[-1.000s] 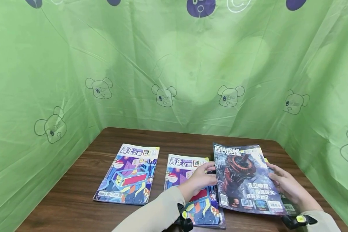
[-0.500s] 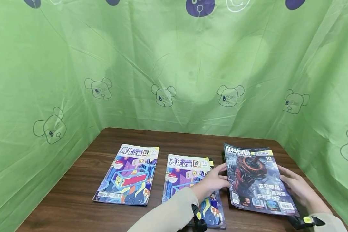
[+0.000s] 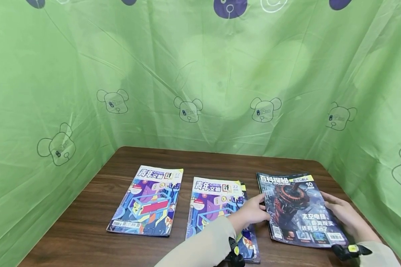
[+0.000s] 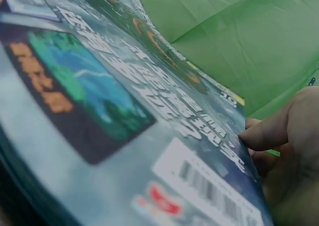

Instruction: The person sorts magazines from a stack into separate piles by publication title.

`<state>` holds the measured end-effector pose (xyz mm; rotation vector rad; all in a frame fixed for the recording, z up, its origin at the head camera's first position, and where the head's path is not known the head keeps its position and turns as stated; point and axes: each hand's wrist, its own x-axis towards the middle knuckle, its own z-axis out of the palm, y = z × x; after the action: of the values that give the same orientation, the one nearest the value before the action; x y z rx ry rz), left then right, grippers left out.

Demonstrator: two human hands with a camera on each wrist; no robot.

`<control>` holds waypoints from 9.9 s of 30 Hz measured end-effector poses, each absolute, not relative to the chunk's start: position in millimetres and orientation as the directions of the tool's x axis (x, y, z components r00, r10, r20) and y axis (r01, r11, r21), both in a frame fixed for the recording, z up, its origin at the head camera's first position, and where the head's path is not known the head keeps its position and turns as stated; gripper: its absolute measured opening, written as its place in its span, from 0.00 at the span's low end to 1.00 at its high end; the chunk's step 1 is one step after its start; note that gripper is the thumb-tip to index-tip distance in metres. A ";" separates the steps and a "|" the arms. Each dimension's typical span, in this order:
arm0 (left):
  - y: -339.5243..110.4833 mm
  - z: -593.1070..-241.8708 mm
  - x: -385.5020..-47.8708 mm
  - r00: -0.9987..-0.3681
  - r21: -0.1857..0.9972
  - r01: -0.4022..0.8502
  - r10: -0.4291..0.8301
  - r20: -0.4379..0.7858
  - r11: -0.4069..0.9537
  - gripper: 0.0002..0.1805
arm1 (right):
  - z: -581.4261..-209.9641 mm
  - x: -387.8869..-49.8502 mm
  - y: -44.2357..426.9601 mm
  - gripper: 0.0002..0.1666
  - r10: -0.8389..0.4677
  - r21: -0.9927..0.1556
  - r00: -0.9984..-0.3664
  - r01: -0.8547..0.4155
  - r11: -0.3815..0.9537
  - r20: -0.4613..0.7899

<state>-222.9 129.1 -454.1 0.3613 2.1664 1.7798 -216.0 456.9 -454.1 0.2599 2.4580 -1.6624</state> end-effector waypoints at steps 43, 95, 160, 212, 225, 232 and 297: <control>94.8 -437.1 -229.2 -0.887 0.981 -0.008 0.452 -0.096 0.194 0.37 | -435.8 -222.3 421.4 0.31 -0.053 -0.812 -0.998 -0.005 0.584 -0.032; -85.1 -449.5 -233.7 -0.921 0.964 0.050 0.386 -0.057 0.260 0.33 | -438.8 -232.4 271.2 0.29 -0.454 -0.904 -0.886 -0.116 0.412 -0.093; -109.6 -446.6 -229.9 -0.922 0.966 -0.136 0.330 -0.204 0.219 0.31 | -438.2 -225.7 251.2 0.34 -0.375 -0.903 -0.888 0.091 0.421 -0.265; -80.4 -447.3 -225.0 -0.898 0.976 -0.143 0.394 -0.197 0.162 0.44 | -437.6 -218.8 252.2 0.42 -0.300 -0.922 -0.926 0.109 0.372 -0.231; -79.1 -448.2 -224.5 -0.905 0.980 -0.126 0.386 -0.178 0.154 0.45 | -437.2 -219.3 259.4 0.45 -0.412 -0.958 -0.883 0.124 0.259 -0.226; -81.5 -445.9 -224.5 -0.913 0.986 -0.107 0.380 -0.149 0.128 0.46 | -436.5 -220.1 258.2 0.44 -0.427 -0.963 -0.880 0.108 0.249 -0.209; -231.5 -422.8 -233.6 -0.990 0.930 -0.097 0.062 -0.127 0.356 0.38 | -447.2 -246.4 76.1 0.44 -0.436 -0.992 -0.891 0.121 0.037 -0.125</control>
<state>-233.6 -231.5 -422.8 -0.0319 2.4680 1.7074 -246.4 76.1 -447.2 -0.3189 1.9276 -1.9092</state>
